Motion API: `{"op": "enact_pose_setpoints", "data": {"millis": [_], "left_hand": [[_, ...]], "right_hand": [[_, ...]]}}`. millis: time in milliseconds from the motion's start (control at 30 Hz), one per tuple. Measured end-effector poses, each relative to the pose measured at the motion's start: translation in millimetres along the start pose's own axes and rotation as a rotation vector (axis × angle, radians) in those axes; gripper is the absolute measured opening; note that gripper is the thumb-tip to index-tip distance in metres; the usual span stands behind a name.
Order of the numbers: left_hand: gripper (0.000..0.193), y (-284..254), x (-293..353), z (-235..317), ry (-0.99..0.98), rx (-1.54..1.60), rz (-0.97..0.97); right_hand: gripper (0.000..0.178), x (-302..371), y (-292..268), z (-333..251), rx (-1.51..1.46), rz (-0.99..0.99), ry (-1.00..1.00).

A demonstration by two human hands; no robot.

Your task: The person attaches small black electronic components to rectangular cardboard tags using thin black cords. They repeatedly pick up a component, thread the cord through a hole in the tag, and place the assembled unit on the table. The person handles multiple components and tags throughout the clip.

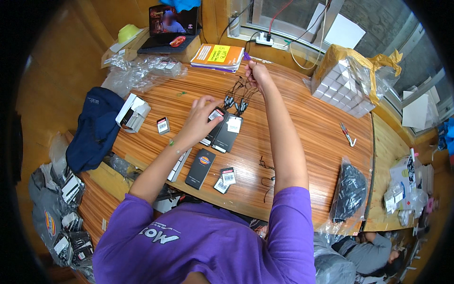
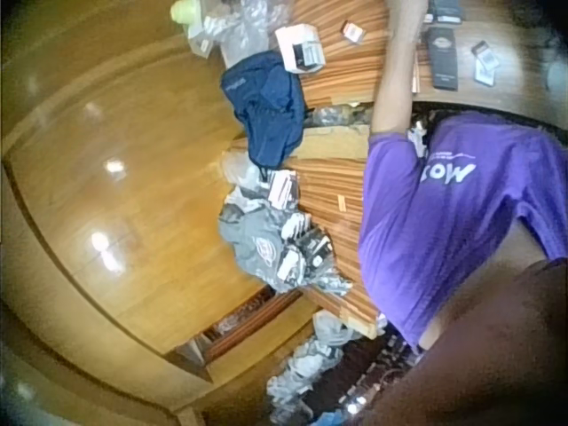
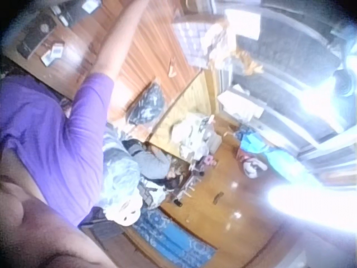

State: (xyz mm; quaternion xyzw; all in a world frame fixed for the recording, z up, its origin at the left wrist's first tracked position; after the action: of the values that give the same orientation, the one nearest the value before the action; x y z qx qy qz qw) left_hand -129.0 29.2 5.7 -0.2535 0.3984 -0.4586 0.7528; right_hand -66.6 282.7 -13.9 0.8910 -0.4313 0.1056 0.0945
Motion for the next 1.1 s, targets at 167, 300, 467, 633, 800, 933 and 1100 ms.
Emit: {"op": "enact_pose_setpoints", "data": {"millis": [167, 300, 467, 633, 800, 933, 1100], "left_hand": [[0.041, -33.3, 39.2, 5.0, -0.073, 0.119, -0.025], [0.045, -44.3, 67.3, 8.1, -0.065, -0.033, -0.148], [0.051, -37.5, 65.9, 6.3, 0.161, -0.237, -0.341], [0.055, -27.6, 63.0, 3.6, 0.168, -0.295, -0.460], [0.050, -27.0, 67.8, -3.8, 0.136, -0.273, -0.510], [0.048, -25.5, 66.9, -1.6, 0.159, -0.286, -0.476], [0.049, -22.9, 67.3, -1.4, 0.185, -0.335, -0.452]], "right_hand": [[0.023, -21.1, -4.0, 14.7, 0.058, 0.073, 0.006], [0.023, 1.9, 9.1, 12.0, 0.229, 0.258, -0.022], [0.046, 62.3, -1.0, 17.3, 0.467, 0.110, -0.348], [0.035, 289.2, -9.9, 25.7, 0.480, -0.615, -0.277], [0.031, 420.9, -31.5, 116.1, 0.853, -0.521, 0.337], [0.032, 437.3, -59.6, 287.1, 0.607, 0.422, 0.218], [0.034, 352.3, -76.2, 334.0, -0.263, 0.620, 0.283]]}}
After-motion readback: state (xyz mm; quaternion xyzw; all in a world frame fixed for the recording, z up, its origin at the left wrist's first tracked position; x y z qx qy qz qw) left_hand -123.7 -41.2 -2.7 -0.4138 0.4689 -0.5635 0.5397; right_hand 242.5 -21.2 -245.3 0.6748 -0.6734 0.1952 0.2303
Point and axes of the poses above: each hand's wrist, its own x-axis away from the middle knuckle, its own y-axis out of the palm, z = x × y, the point moved 2 cm from there along -x, towards the middle knuckle, and after that the axes turned 3 degrees about z, right-handed, at the moved point
